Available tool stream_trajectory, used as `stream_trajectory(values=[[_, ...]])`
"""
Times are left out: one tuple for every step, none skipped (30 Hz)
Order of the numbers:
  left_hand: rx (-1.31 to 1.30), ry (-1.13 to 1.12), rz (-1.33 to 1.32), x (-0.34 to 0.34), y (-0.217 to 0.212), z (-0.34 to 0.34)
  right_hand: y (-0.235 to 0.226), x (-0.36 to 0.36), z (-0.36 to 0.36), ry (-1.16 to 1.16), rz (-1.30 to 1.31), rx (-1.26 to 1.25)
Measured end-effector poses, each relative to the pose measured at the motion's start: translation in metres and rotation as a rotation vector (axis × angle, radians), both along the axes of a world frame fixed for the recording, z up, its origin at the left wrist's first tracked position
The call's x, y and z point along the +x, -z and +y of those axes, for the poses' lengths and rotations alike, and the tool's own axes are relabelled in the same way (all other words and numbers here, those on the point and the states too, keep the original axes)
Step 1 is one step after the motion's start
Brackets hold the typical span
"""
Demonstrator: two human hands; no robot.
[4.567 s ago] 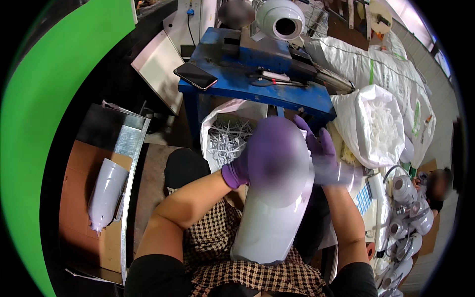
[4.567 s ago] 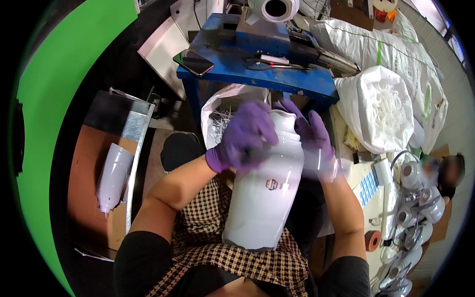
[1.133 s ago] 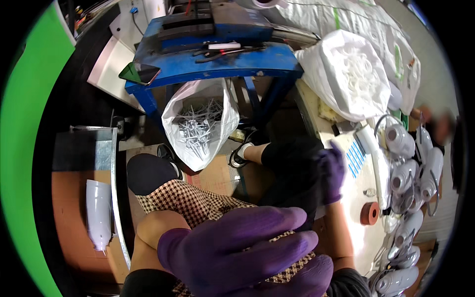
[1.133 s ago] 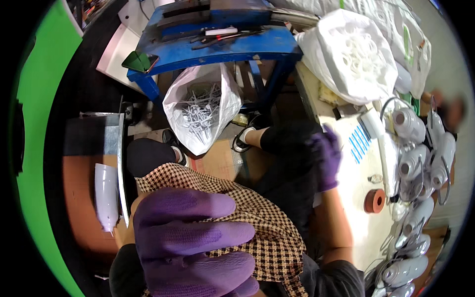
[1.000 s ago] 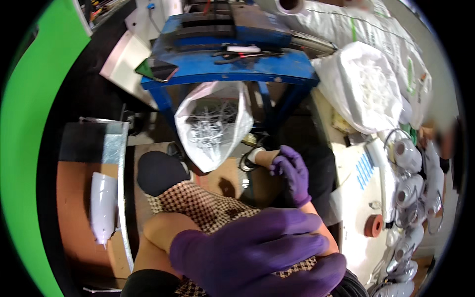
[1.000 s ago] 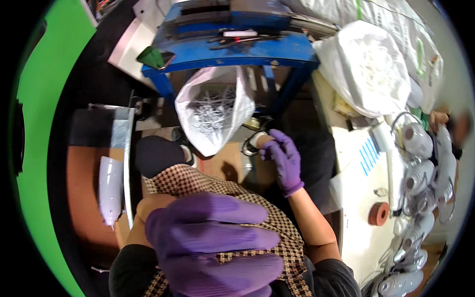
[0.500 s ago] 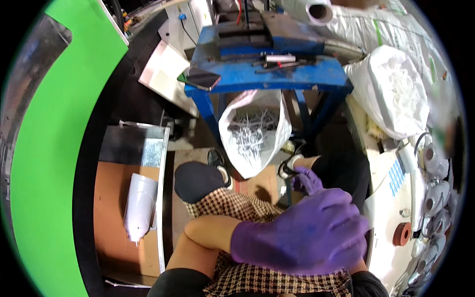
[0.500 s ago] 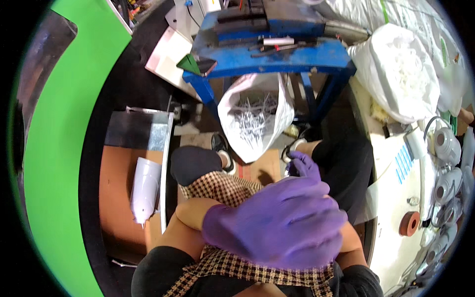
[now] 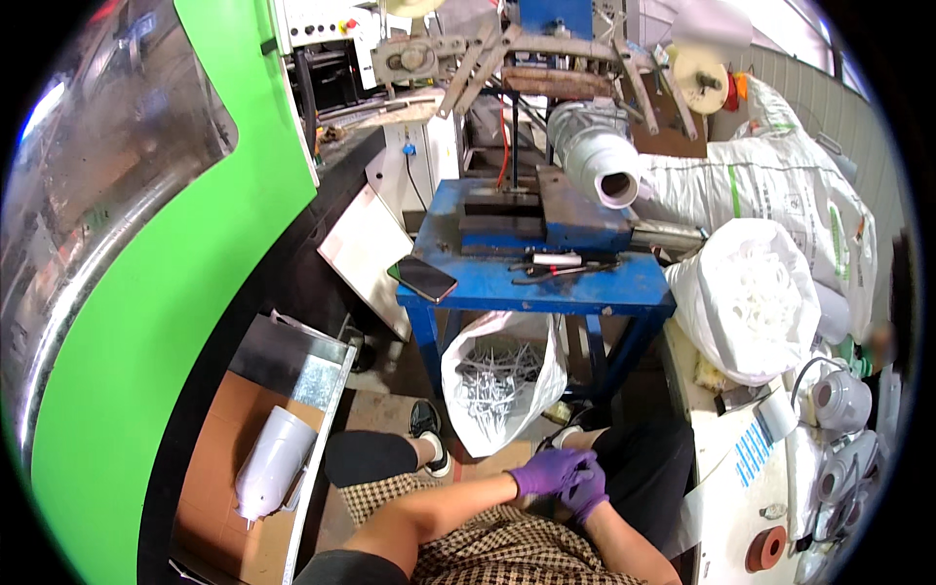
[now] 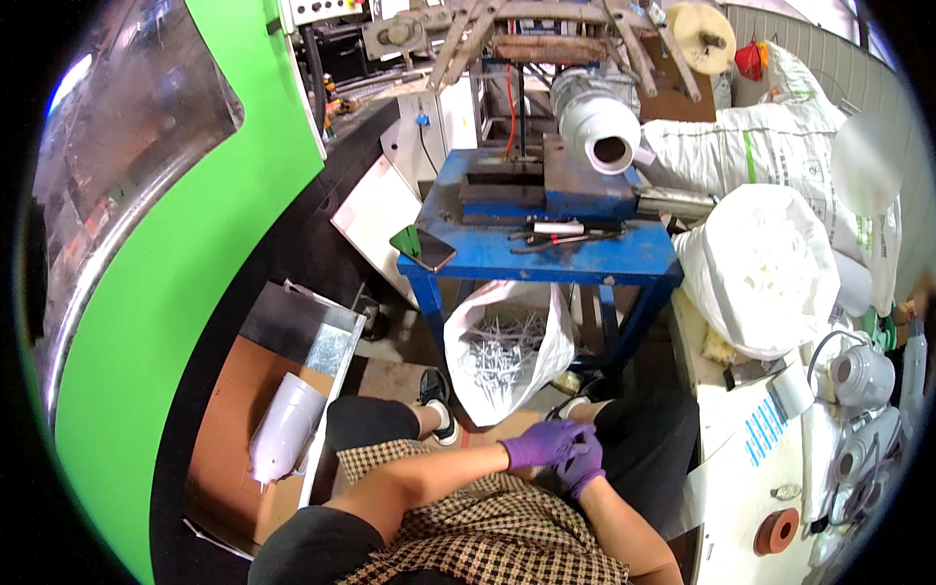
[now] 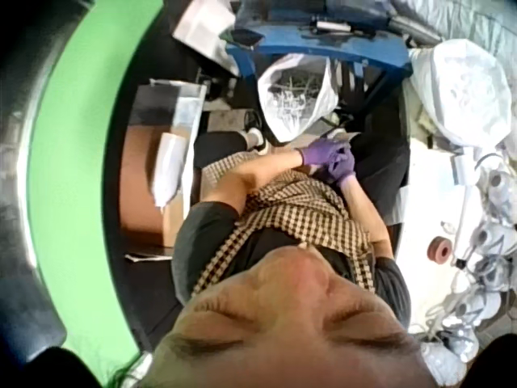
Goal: The person assembles white plastic sprayers by inserting a grey hose into the nozzle, placing a white cap inside the opening, and attaching a handle to the side. The person repeats this process for multiple units, placing finished sprayers on the table.
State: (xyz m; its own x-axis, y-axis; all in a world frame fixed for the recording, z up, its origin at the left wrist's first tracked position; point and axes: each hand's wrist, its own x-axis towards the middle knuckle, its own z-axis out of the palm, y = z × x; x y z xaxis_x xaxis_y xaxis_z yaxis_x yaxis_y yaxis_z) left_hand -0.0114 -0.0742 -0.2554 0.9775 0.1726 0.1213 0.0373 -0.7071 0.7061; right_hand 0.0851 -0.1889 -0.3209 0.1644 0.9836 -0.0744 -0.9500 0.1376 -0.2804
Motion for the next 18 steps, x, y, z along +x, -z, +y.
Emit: stream_trajectory(values=[[0.006, -0.016, -0.009, 0.001, 0.023, -0.004, 0.014, 0.0, -0.001, -0.011, -0.061, 0.074], [-0.05, -0.022, 0.069, -0.002, 0.03, -0.005, 0.014, -0.003, -0.006, -0.019, -0.143, -0.16], [-0.112, -0.017, 0.141, -0.005, 0.035, -0.009, 0.021, 0.0, -0.008, -0.078, 0.071, -0.148], [-0.095, -0.019, 0.157, -0.005, 0.046, -0.011, 0.028, 0.002, -0.008, -0.138, 0.285, -0.151], [-0.075, -0.061, 0.187, -0.016, 0.067, 0.001, -0.015, -0.02, 0.0, -0.125, 0.215, -0.391], [-0.052, -0.067, 0.199, -0.015, 0.083, 0.005, -0.017, -0.019, 0.002, -0.158, 0.189, -0.387], [-0.01, -0.11, 0.215, -0.016, 0.101, 0.009, -0.015, -0.022, 0.006, -0.2, 0.162, -0.377], [0.034, -0.163, 0.232, -0.019, 0.118, 0.015, -0.014, -0.025, 0.014, -0.251, 0.133, -0.363], [0.075, -0.2, 0.246, -0.016, 0.122, 0.021, -0.01, -0.024, 0.019, -0.265, 0.094, -0.378], [-0.034, -0.254, 0.294, -0.009, 0.112, 0.013, -0.002, -0.017, 0.015, -0.251, 0.069, -0.408], [-0.036, -0.266, 0.316, -0.001, 0.101, 0.003, 0.005, -0.008, 0.011, -0.235, 0.043, -0.438], [-0.029, -0.301, 0.347, -0.002, 0.097, 0.0, 0.001, -0.011, 0.01, -0.238, 0.04, -0.417], [-0.022, -0.332, 0.375, -0.001, 0.093, -0.001, -0.003, -0.013, 0.01, -0.218, 0.003, -0.444], [0.012, -0.33, 0.409, -0.003, 0.096, -0.001, -0.007, -0.021, 0.007, -0.19, -0.015, -0.475], [0.02, -0.308, 0.352, -0.006, 0.099, 0.0, -0.011, -0.027, 0.005, -0.158, -0.033, -0.507], [0.026, -0.28, 0.295, -0.01, 0.102, 0.004, -0.016, -0.031, 0.004, -0.173, -0.019, -0.448], [0.023, -0.219, 0.235, -0.004, 0.099, -0.002, -0.005, -0.024, -0.003, -0.187, -0.059, -0.422], [-0.106, -0.243, 0.272, 0.001, 0.09, -0.009, -0.007, -0.027, -0.009, -0.136, -0.037, -0.438]])
